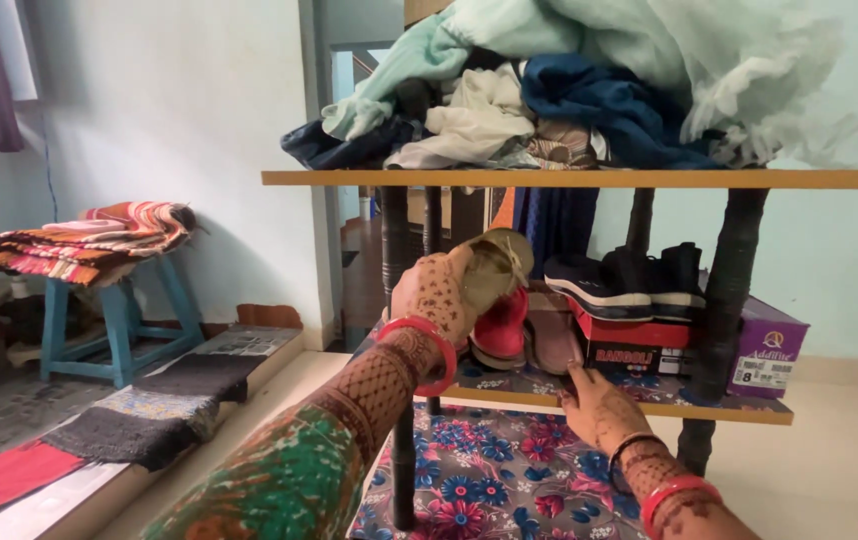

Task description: The person removes various shoes from a multi-tiered shoe rack, places them on the floor, and then rearranges them back onto the rack. The person handles sandals, flats, and sneakers, moving them between shelves and the floor.

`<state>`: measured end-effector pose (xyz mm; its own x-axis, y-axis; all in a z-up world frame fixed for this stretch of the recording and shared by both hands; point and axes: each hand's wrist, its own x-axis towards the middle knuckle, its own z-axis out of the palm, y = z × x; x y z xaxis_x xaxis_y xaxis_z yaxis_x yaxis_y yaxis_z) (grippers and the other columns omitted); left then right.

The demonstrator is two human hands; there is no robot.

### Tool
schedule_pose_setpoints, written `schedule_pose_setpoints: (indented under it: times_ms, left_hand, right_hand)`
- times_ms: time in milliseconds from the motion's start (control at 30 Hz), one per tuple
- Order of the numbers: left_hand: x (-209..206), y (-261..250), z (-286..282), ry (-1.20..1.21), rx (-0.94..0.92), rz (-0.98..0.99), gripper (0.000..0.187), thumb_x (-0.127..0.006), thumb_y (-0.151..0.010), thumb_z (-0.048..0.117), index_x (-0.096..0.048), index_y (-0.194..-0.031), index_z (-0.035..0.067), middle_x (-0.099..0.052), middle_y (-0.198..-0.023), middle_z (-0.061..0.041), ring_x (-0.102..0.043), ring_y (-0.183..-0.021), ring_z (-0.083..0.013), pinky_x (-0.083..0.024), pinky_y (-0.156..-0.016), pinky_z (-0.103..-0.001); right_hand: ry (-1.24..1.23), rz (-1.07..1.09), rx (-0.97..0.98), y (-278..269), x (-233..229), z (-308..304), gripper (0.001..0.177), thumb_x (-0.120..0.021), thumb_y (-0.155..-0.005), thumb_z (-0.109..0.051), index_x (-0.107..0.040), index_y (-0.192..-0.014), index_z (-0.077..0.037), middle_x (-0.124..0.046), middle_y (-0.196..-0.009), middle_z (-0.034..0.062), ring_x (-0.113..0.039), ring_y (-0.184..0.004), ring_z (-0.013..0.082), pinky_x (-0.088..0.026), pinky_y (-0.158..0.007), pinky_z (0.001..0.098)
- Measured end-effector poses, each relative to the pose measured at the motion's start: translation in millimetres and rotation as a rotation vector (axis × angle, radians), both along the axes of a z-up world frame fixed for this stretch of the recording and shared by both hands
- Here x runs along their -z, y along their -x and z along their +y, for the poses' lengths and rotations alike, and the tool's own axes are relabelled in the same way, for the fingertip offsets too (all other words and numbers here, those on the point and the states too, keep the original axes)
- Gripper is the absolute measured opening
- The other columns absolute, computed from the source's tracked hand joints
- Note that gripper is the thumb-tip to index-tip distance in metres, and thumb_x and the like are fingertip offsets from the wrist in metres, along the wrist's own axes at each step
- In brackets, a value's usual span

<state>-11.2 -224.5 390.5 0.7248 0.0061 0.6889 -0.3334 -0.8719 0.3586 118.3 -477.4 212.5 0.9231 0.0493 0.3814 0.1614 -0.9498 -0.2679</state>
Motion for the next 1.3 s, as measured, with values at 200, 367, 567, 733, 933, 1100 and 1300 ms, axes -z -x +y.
schedule_pose_setpoints:
  times_ms: [200, 367, 567, 733, 933, 1100, 1300]
  left_hand:
    - [0.7, 38.9, -3.4, -0.050, 0.040, -0.006, 0.042, -0.072, -0.086, 0.044, -0.066, -0.119, 0.018, -0.070, -0.117, -0.011, -0.066, -0.110, -0.0340, -0.054, -0.091, -0.045]
    - [-12.9, 55.1, -13.3, -0.122, 0.011, 0.266, 0.046, -0.072, -0.085, 0.047, -0.067, -0.125, 0.024, -0.068, -0.123, -0.012, -0.066, -0.116, -0.0303, -0.053, -0.097, -0.041]
    - [1.4, 43.7, -1.3, -0.348, 0.204, 0.199, 0.048, -0.079, -0.076, 0.024, -0.071, -0.123, 0.021, -0.072, -0.119, -0.011, -0.068, -0.115, -0.0287, -0.054, -0.096, -0.041]
    - [30.2, 43.9, 16.2, -0.335, 0.359, 0.216, 0.060, -0.090, -0.063, 0.028, -0.069, -0.119, 0.015, -0.074, -0.112, -0.012, -0.069, -0.110, -0.0300, -0.055, -0.095, -0.040]
    - [88.9, 56.5, -19.1, -0.385, 0.364, 0.358, 0.063, -0.088, -0.067, 0.039, -0.069, -0.123, 0.018, -0.073, -0.112, -0.015, -0.070, -0.109, -0.0343, -0.054, -0.096, -0.043]
    - [136.0, 55.2, -71.2, -0.493, 0.379, 0.501, 0.057, -0.073, -0.087, 0.038, -0.057, -0.138, 0.017, -0.071, -0.120, -0.018, -0.068, -0.113, -0.0387, -0.054, -0.094, -0.050]
    - [161.8, 44.9, -131.4, -0.638, 0.420, 0.630, 0.061, -0.071, -0.090, 0.043, -0.053, -0.141, 0.015, -0.062, -0.134, -0.015, -0.063, -0.123, -0.0363, -0.052, -0.098, -0.052]
  right_hand:
    - [-0.125, 0.199, -0.098, 16.9, -22.4, -5.7, 0.082, -0.071, -0.085, -0.046, -0.036, -0.155, -0.021, -0.060, -0.145, 0.0123, -0.061, -0.134, 0.0316, -0.048, -0.113, 0.0405]
    - [-0.432, -0.395, -0.479, 68.3, -61.4, 14.2, 0.115, -0.090, -0.058, -0.015, -0.025, -0.152, -0.005, -0.044, -0.145, 0.0234, -0.047, -0.134, 0.0394, -0.042, -0.109, 0.0440]
    - [-0.001, -0.303, -0.552, 138.8, -101.1, 49.2, 0.072, -0.091, -0.069, -0.021, -0.054, -0.129, -0.006, -0.058, -0.127, 0.0147, -0.058, -0.122, 0.0327, -0.049, -0.103, 0.0399]
    - [0.103, -0.170, -0.544, 180.1, -112.4, 45.2, 0.043, -0.088, -0.072, -0.019, -0.069, -0.110, -0.010, -0.067, -0.111, 0.0098, -0.067, -0.108, 0.0265, -0.056, -0.094, 0.0368]
    - [0.180, 0.238, -0.364, 212.9, -84.0, 19.7, 0.044, -0.085, -0.071, -0.019, -0.072, -0.112, -0.020, -0.077, -0.102, 0.0035, -0.074, -0.101, 0.0202, -0.055, -0.090, 0.0342]
    - [0.280, 0.313, -0.229, 196.1, -19.9, -46.6, 0.026, -0.077, -0.083, -0.024, -0.071, -0.106, -0.015, -0.076, -0.101, 0.0091, -0.074, -0.101, 0.0258, -0.057, -0.090, 0.0372]
    - [0.270, 0.260, -0.252, 148.8, 73.4, -146.6, 0.020, -0.072, -0.082, -0.012, -0.072, -0.102, -0.014, -0.072, -0.101, 0.0119, -0.068, -0.103, 0.0309, -0.055, -0.088, 0.0403]
